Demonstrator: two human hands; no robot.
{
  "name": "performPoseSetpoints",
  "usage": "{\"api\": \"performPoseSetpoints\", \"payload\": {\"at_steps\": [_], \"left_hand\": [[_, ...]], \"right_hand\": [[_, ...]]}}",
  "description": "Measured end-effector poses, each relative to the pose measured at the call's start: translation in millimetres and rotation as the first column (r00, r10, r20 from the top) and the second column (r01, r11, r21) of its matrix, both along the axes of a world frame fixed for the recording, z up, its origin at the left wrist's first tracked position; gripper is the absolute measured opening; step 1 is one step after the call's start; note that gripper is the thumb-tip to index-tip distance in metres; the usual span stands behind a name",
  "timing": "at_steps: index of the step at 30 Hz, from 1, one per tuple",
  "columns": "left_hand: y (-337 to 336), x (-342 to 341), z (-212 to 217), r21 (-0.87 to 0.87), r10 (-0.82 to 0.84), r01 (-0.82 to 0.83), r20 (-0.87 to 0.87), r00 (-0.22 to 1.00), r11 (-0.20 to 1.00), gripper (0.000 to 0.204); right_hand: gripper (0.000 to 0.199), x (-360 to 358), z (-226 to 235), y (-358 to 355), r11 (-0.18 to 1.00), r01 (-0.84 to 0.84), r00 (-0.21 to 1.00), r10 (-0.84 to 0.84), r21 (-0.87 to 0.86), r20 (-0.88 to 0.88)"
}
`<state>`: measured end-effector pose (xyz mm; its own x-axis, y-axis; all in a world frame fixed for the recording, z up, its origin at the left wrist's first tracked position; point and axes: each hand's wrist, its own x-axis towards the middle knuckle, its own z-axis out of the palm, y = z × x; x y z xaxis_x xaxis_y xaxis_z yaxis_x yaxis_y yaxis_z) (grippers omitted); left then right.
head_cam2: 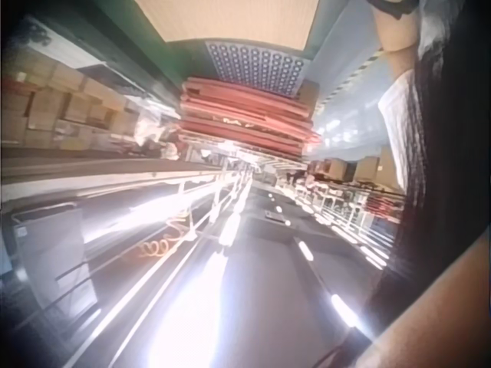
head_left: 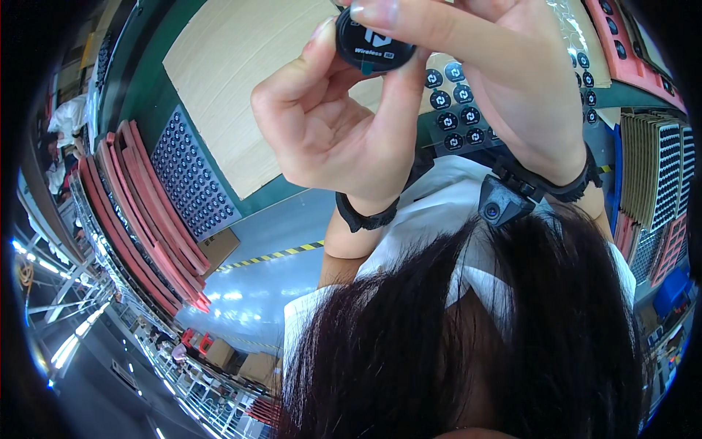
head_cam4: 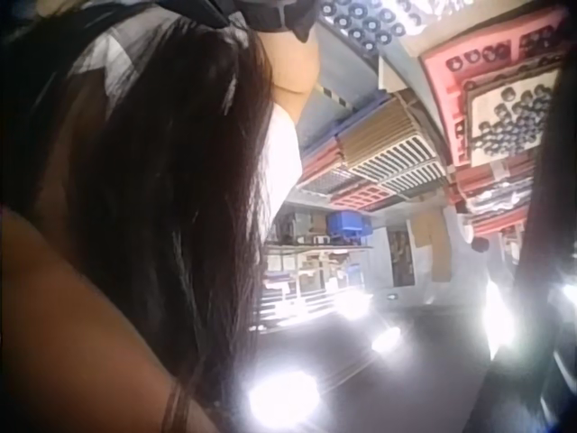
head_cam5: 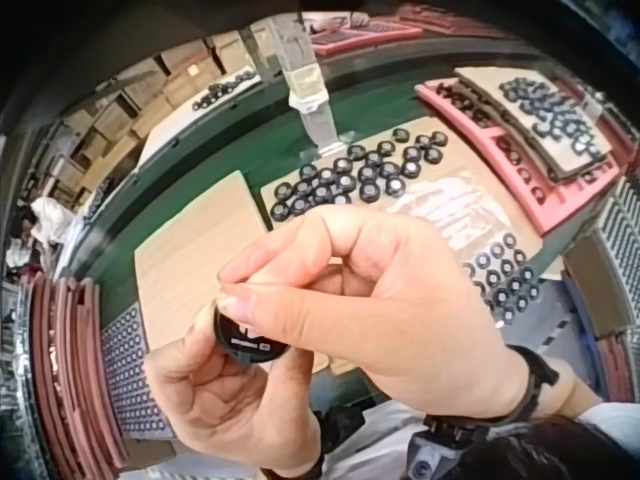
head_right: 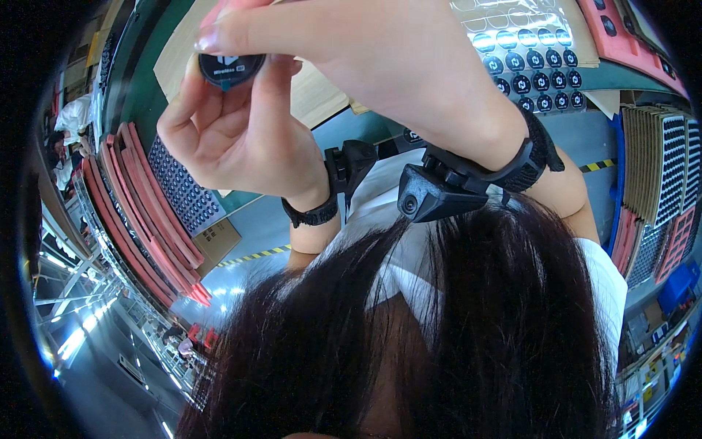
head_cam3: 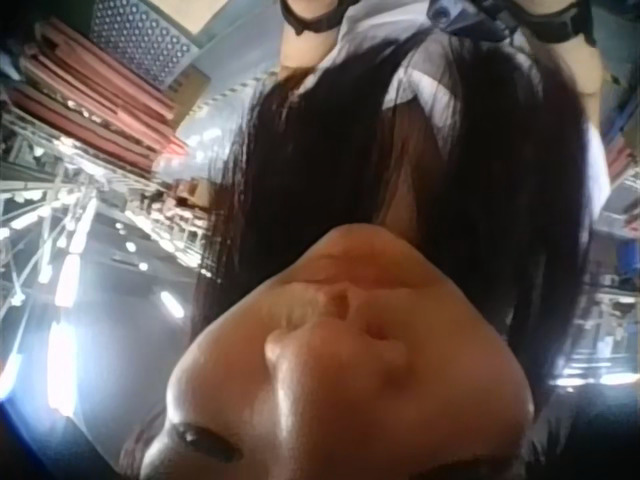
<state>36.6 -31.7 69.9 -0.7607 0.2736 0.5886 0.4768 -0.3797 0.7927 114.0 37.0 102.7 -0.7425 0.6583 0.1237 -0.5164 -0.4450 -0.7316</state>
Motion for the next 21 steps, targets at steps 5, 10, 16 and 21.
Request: {"api": "performPoseSetpoints", "payload": {"at_steps": [5,10,16,21], "left_hand": [[-9.0,5.0,0.5,0.010,-0.253,0.254,-0.021,0.967,0.967,0.048],[-13.7,2.4,-2.2,-0.061,-0.140,0.129,-0.240,0.961,0.990,0.041],[-22.2,-13.6,25.4,-0.509,-0.360,0.133,-0.380,0.852,0.850,0.039],[-39.7,-48.0,114.6,-0.463,-0.383,0.075,-0.619,0.686,0.883,0.029]], "right_hand": [[0.010,1.4,-3.8,-9.1,0.992,0.091,0.991,-0.099,0.091,0.085],[0.036,3.0,-13.4,-9.4,0.937,0.154,0.984,-0.174,0.315,0.038],[0.024,31.0,-11.8,8.8,0.947,-0.130,0.938,0.022,0.295,0.345],[0.023,75.9,-30.5,75.7,0.886,0.014,0.745,-0.318,0.463,0.587]]}}
